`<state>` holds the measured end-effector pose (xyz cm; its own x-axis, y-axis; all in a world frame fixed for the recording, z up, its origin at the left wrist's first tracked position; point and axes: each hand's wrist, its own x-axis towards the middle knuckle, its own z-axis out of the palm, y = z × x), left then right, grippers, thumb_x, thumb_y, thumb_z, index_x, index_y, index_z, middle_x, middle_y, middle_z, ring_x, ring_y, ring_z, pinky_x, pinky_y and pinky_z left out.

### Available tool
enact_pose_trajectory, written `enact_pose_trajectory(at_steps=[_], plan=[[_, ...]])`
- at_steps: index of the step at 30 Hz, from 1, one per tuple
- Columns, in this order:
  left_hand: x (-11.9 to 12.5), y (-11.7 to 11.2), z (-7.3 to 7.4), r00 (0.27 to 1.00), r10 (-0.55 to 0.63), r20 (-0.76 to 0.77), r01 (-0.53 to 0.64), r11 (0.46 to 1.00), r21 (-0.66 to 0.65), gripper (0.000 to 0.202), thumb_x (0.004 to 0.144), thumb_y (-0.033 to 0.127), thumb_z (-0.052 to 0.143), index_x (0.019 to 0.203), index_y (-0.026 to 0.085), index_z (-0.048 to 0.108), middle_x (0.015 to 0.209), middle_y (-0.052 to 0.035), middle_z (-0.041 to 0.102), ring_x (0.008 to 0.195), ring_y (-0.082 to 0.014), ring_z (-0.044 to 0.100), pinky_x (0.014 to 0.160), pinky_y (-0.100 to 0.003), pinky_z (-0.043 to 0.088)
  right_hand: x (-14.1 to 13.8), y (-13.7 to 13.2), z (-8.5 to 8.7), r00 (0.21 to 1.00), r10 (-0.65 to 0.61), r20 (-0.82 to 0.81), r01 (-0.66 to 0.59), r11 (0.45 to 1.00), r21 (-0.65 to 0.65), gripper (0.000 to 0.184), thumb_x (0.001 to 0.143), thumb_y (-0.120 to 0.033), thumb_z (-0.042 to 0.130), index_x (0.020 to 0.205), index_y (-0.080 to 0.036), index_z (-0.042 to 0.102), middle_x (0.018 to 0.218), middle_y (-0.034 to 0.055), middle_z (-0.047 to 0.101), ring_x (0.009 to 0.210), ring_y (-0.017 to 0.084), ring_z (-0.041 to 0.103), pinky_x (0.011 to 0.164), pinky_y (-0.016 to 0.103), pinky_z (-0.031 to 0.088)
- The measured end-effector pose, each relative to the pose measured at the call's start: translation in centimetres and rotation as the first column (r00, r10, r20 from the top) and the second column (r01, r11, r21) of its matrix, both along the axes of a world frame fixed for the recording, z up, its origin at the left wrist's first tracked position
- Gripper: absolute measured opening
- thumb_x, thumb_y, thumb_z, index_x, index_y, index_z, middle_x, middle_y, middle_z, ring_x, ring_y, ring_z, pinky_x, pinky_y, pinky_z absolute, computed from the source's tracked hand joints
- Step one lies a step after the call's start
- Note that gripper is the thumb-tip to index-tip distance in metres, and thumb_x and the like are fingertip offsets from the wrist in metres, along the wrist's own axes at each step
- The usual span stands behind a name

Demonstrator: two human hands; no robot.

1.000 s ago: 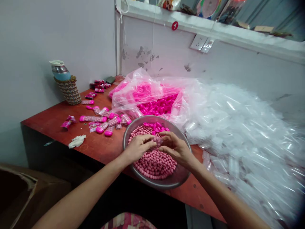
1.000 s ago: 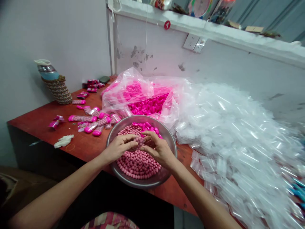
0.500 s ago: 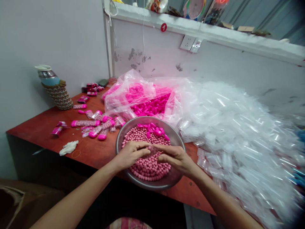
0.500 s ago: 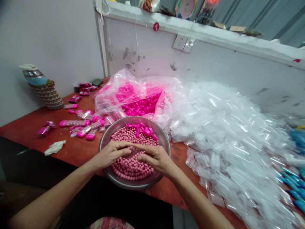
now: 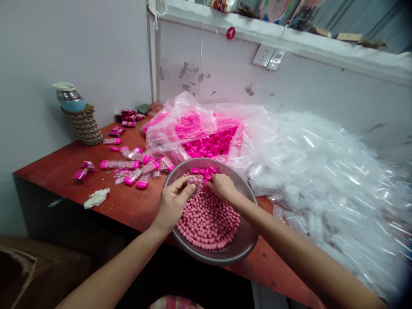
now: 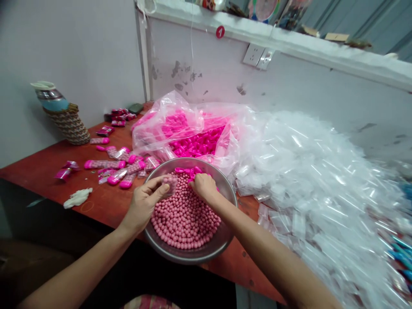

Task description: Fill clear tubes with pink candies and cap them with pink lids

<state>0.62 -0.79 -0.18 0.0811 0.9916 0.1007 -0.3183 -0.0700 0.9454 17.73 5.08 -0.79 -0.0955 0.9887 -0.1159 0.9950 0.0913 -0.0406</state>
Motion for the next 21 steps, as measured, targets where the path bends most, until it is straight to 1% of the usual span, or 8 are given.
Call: enact_pose_trajectory(at_steps=[5,11,13,15,16,17,19,21], plan=[[0.0,0.0,0.1,0.999,-0.040,0.015,0.040,0.999,-0.003,0.029,0.076,0.028,0.061,0.100,0.012,0.063,0.100,-0.0078,0.068,0.092,-0.0183,0.062,0.083,-0.030,0.050,-0.9,0.7,-1.6,0.997,0.000,-0.082,0.000,1.000,0.002,0.028,0.080,-0.036,0.047,0.082,-0.013,0.063,0.083,0.0130,0.067,0.076,0.022,0.061,0.066,0.029,0.041],[-0.3,-0.1,0.1,0.984,-0.031,-0.177,0.050,0.993,0.103,0.026,0.080,0.024,0.055,0.102,0.014,0.064,0.102,-0.0062,0.067,0.094,-0.0173,0.061,0.087,-0.030,0.047,0.5,-0.2,0.4,0.951,0.073,-0.300,-0.063,0.997,0.044,0.028,0.084,-0.035,0.041,0.082,-0.016,0.062,0.078,0.0040,0.064,0.072,0.016,0.057,0.063,0.023,0.040],[-0.4,-0.2,0.2,0.958,-0.037,-0.283,0.079,0.987,0.138,0.025,0.080,0.022,0.054,0.101,0.016,0.065,0.101,-0.0051,0.068,0.094,-0.0178,0.061,0.088,-0.030,0.046,1.3,-1.0,1.5,0.838,0.118,-0.533,-0.105,0.993,0.056,0.028,0.084,-0.037,0.041,0.085,-0.015,0.060,0.076,0.0015,0.063,0.069,0.014,0.056,0.061,0.022,0.041],[-0.5,-0.2,0.3,0.928,-0.048,-0.370,0.117,0.979,0.166,0.024,0.080,0.020,0.053,0.100,0.018,0.066,0.100,-0.0041,0.068,0.094,-0.0182,0.061,0.088,-0.030,0.045,2.0,-2.2,2.6,0.636,0.143,-0.759,-0.134,0.988,0.074,0.026,0.082,-0.038,0.046,0.086,-0.015,0.059,0.074,0.0002,0.061,0.067,0.013,0.055,0.061,0.023,0.042],[-0.4,-0.2,0.3,0.914,-0.051,-0.402,0.132,0.975,0.177,0.024,0.080,0.021,0.053,0.100,0.019,0.066,0.100,-0.0036,0.068,0.094,-0.0183,0.061,0.086,-0.030,0.045,2.1,-2.9,3.2,0.551,0.153,-0.820,-0.146,0.986,0.085,0.024,0.082,-0.038,0.049,0.086,-0.016,0.058,0.075,0.0001,0.061,0.068,0.013,0.055,0.062,0.024,0.042],[-0.4,-0.3,0.2,0.903,-0.054,-0.427,0.145,0.972,0.184,0.024,0.080,0.021,0.053,0.100,0.019,0.066,0.099,-0.0033,0.069,0.093,-0.0185,0.061,0.085,-0.029,0.046,2.2,-3.6,3.8,0.513,0.170,-0.842,-0.158,0.982,0.102,0.023,0.082,-0.037,0.050,0.088,-0.017,0.059,0.077,0.0004,0.061,0.071,0.014,0.056,0.065,0.024,0.043],[-0.3,-0.4,0.2,0.884,-0.062,-0.464,0.168,0.967,0.191,0.024,0.080,0.023,0.054,0.100,0.020,0.066,0.099,-0.0030,0.069,0.092,-0.0188,0.062,0.083,-0.029,0.047,2.0,-5.1,4.8,0.534,0.245,-0.809,-0.198,0.967,0.162,0.021,0.083,-0.034,0.050,0.093,-0.018,0.060,0.083,0.0020,0.062,0.077,0.015,0.057,0.070,0.026,0.044],[-0.1,-0.5,0.1,0.868,-0.073,-0.491,0.195,0.959,0.203,0.024,0.080,0.025,0.054,0.100,0.021,0.066,0.098,-0.0030,0.069,0.092,-0.0190,0.062,0.082,-0.028,0.047,1.6,-6.3,5.5,0.620,0.355,-0.700,-0.258,0.934,0.245,0.021,0.084,-0.032,0.050,0.097,-0.019,0.060,0.088,0.0040,0.063,0.080,0.017,0.057,0.073,0.028,0.043]])
